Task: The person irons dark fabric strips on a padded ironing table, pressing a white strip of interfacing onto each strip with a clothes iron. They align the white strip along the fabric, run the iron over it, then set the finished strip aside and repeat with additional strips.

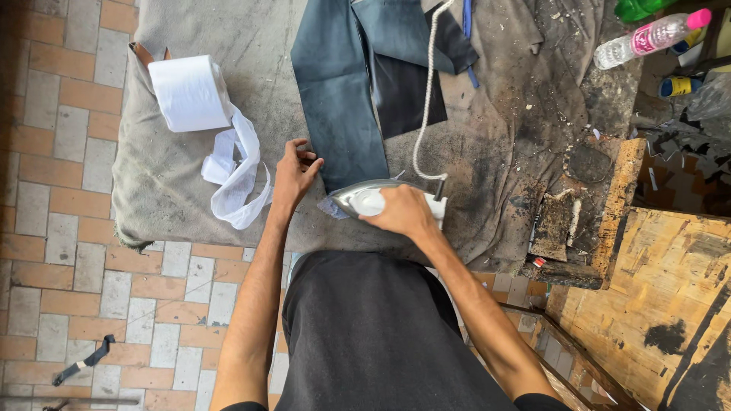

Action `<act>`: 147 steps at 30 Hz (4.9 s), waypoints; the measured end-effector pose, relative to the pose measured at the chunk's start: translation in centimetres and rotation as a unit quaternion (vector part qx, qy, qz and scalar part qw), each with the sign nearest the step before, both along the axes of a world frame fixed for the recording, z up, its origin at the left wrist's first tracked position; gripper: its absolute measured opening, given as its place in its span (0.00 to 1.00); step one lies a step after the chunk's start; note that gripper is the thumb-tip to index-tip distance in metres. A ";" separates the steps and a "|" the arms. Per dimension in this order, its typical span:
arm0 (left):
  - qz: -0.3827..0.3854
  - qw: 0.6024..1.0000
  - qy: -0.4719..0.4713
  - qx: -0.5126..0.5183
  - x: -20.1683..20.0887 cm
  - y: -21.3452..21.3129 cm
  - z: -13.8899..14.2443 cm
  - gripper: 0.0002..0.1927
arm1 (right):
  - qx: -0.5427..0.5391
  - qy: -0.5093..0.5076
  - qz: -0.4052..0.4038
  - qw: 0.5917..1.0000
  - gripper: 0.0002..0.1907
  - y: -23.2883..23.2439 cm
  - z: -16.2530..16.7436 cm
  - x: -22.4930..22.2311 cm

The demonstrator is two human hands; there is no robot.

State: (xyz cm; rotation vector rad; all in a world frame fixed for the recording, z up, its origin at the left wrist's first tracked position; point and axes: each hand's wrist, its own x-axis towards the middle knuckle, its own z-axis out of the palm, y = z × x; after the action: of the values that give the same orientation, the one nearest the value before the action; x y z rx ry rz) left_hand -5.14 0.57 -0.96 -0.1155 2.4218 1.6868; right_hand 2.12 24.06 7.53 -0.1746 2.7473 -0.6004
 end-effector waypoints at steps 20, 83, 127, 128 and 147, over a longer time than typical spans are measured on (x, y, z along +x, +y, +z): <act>0.018 0.959 0.156 -0.236 -1.2 1.3 -4.0 0.16 | -0.090 0.144 0.084 0.982 0.23 -2.4 -3.5 -0.9; -0.247 0.955 0.143 0.082 -2.0 6.1 12.9 0.10 | -0.094 0.367 -0.280 0.882 0.33 14.0 3.5 5.4; -0.230 0.927 0.278 0.105 3.4 11.9 21.8 0.17 | -0.354 0.121 -0.273 0.886 0.10 7.5 13.7 4.3; -0.244 0.922 0.294 0.071 3.3 11.8 21.9 0.16 | -0.354 0.125 -0.271 0.886 0.10 7.4 13.8 4.3; -0.299 0.910 0.279 0.070 3.2 11.4 22.5 0.14 | -0.270 0.288 -0.117 0.911 0.11 6.9 15.5 4.6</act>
State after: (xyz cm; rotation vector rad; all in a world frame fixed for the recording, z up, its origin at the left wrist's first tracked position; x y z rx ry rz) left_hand -1.98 11.95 21.50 1.1531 2.2844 1.7174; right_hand 6.72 31.01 23.00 -0.1667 3.0925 -1.6019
